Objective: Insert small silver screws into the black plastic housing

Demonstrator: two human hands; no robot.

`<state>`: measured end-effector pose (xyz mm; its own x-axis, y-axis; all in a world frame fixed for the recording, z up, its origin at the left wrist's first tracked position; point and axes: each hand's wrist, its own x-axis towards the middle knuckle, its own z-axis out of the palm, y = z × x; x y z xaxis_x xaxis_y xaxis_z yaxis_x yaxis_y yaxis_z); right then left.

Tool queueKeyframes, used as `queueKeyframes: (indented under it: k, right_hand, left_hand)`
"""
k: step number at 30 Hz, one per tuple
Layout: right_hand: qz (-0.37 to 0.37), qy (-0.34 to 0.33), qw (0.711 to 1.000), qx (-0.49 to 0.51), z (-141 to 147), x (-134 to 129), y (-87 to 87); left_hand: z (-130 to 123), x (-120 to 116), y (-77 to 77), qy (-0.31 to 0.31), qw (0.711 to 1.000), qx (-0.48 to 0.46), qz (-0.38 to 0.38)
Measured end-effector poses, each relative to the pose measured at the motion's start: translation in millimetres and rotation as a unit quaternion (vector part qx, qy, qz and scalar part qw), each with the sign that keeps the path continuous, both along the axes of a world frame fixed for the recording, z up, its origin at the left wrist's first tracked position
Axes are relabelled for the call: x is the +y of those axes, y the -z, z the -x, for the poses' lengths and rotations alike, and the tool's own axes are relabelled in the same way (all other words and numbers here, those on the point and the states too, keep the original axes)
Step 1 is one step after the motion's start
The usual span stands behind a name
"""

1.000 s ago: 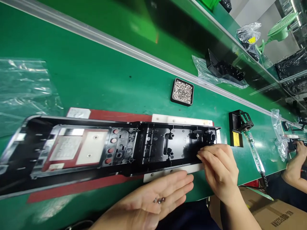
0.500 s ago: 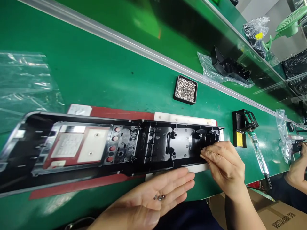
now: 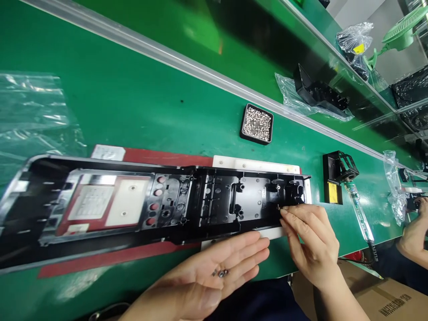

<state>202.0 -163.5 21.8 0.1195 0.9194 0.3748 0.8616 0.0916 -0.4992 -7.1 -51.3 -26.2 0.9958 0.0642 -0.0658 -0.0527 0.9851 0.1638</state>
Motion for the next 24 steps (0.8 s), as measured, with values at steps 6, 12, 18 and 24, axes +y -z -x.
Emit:
queueKeyframes:
  k: [6,12,18,24]
  right_hand:
    - [0.006,0.003,1.000,-0.022,1.9,-3.6,5.2]
    - [0.054,-0.036,0.991,-0.114,4.3,-10.6,1.8]
    - [0.065,-0.045,0.994,-0.079,2.6,-9.2,-0.1]
    - [-0.045,0.044,0.997,0.052,18.5,-13.3,-12.3]
  left_hand:
    - [0.6,-0.4,1.3,0.002,1.000,0.013,0.002]
    - [2.0,-0.7,3.2,-0.002,1.000,0.018,-0.004]
    - [3.8,-1.5,5.8,-0.005,1.000,0.025,0.002]
    - [-3.0,2.9,-4.7,-0.004,0.999,0.009,-0.031]
